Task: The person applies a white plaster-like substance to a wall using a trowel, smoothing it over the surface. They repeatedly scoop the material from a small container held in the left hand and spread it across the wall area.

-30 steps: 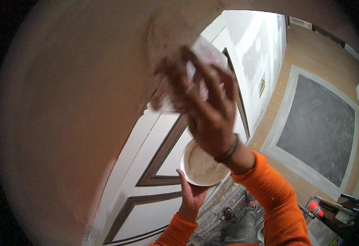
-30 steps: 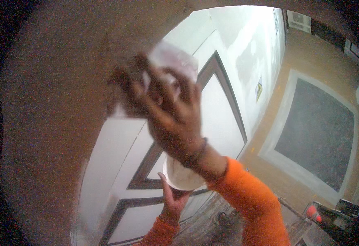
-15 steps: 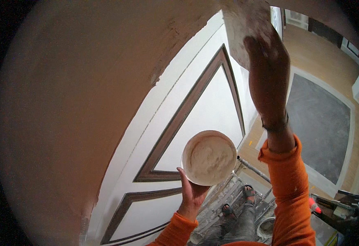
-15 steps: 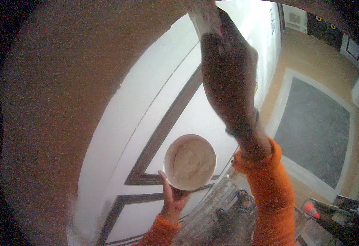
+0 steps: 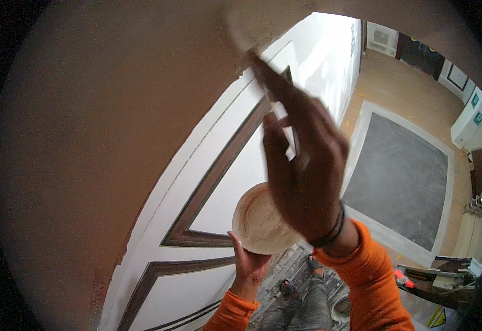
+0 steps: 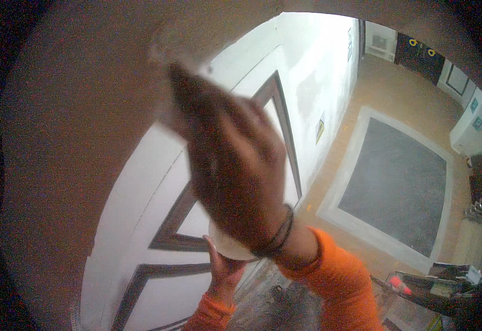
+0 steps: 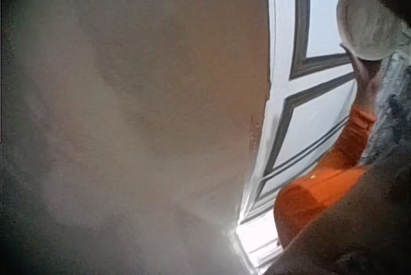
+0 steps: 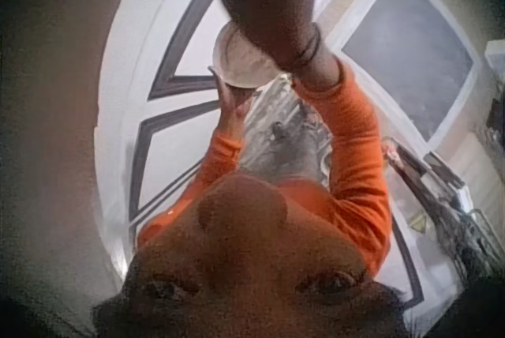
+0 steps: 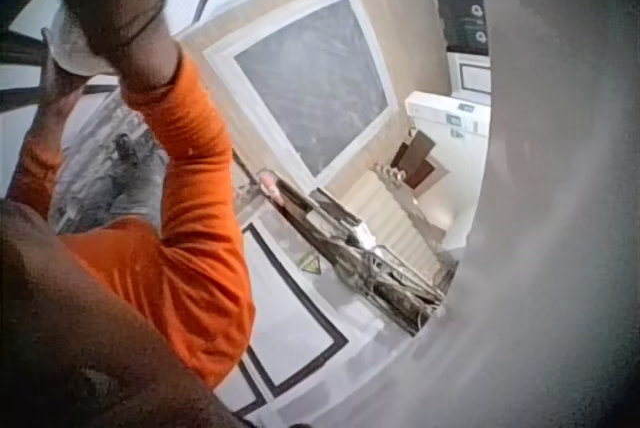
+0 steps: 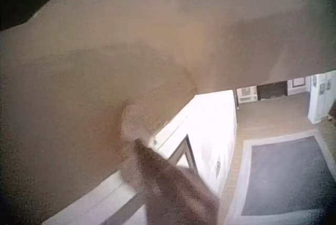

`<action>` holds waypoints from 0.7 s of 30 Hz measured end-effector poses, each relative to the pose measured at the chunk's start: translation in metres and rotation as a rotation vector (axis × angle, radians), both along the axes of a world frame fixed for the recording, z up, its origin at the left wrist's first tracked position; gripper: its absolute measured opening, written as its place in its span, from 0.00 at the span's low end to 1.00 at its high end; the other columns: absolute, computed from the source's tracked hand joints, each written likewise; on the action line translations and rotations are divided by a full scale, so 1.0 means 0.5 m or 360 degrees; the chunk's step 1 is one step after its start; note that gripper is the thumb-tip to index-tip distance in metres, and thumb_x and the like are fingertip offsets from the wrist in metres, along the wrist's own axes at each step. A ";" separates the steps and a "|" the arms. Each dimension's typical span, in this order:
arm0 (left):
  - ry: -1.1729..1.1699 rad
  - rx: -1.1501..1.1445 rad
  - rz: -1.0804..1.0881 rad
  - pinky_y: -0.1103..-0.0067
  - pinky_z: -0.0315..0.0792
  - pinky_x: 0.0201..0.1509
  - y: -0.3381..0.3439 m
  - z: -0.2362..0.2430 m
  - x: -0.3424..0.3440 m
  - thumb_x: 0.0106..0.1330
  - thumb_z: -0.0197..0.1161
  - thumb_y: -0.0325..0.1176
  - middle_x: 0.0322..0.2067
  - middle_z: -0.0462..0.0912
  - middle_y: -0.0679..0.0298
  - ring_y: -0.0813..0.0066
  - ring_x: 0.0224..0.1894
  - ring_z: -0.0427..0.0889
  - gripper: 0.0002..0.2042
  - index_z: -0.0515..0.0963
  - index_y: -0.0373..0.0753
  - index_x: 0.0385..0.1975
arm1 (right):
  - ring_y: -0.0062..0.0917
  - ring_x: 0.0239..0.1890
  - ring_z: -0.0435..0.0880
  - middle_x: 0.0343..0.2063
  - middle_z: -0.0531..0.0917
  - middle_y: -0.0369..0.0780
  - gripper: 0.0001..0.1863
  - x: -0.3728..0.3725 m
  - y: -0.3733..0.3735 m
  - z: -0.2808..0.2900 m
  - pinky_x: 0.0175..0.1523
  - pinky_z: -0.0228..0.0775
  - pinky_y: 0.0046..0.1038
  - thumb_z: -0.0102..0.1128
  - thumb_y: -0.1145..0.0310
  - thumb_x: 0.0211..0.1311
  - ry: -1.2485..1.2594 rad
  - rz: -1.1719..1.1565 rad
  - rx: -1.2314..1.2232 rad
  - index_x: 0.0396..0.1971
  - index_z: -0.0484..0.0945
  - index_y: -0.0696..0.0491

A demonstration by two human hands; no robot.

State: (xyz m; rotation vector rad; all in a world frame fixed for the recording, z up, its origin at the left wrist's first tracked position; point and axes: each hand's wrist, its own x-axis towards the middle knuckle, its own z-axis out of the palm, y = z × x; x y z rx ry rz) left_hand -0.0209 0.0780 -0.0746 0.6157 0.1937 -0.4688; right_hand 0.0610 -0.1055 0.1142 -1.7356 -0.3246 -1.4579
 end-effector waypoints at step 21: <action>-0.0094 -0.0155 0.0125 0.55 0.58 0.72 -0.030 0.009 0.101 0.68 0.46 0.66 0.69 0.61 0.60 0.58 0.70 0.62 0.38 0.54 0.49 0.71 | 0.35 0.55 0.74 0.59 0.75 0.42 0.24 0.061 0.034 -0.109 0.57 0.64 0.36 0.64 0.69 0.52 -0.0031 -0.0339 -0.0294 0.53 0.82 0.44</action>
